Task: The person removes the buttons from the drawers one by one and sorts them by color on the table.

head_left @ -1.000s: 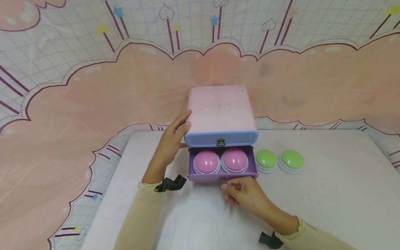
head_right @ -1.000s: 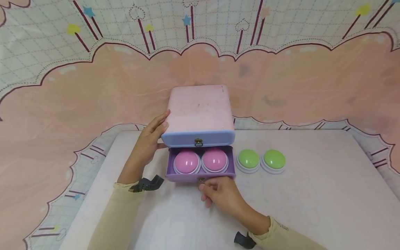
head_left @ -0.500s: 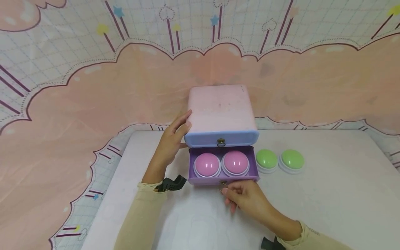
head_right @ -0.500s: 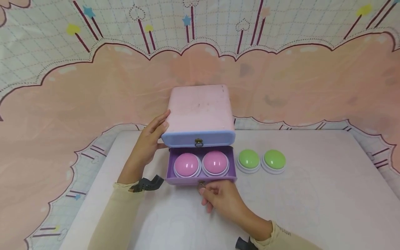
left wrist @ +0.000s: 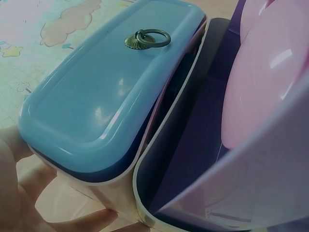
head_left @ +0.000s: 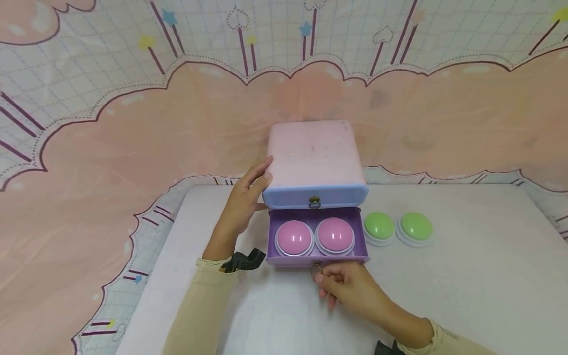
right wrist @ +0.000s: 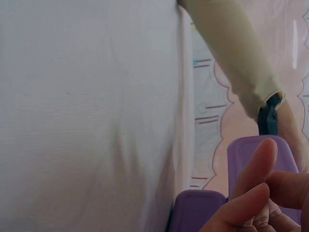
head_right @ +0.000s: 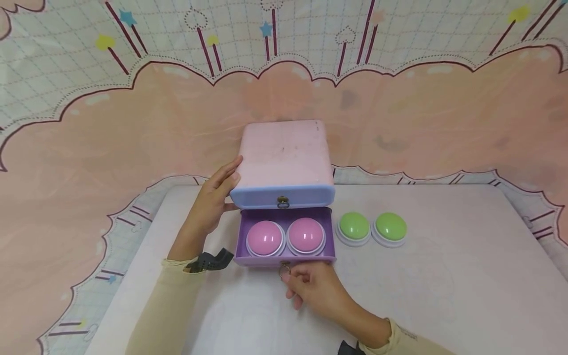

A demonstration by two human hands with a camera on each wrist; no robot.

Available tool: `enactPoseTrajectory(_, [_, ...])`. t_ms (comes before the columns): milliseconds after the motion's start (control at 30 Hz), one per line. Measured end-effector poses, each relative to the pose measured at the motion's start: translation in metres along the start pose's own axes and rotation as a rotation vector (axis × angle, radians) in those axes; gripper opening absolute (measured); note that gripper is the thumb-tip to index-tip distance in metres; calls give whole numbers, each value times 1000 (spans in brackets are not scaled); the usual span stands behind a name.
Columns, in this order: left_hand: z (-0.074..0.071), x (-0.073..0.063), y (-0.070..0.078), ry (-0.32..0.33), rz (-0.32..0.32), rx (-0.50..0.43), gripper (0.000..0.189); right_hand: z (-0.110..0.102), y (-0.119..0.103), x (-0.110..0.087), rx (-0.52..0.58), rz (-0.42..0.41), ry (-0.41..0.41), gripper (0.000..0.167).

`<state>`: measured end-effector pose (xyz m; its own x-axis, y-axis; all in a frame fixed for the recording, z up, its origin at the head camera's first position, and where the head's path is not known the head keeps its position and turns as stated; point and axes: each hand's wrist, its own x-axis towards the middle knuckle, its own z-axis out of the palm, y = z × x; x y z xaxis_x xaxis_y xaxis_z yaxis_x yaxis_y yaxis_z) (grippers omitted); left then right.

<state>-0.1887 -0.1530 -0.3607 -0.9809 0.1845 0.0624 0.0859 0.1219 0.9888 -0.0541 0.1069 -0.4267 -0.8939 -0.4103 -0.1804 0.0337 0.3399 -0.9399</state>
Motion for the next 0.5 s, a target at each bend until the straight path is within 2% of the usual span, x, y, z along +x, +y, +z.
enactPoseTrajectory(267, [1, 0, 3, 7, 11, 18, 49, -10, 1, -11, -20, -43, -11, 24])
enactPoseTrajectory(500, [1, 0, 1, 11, 4, 17, 49, -25, -18, -22, -85, -75, 56, 19])
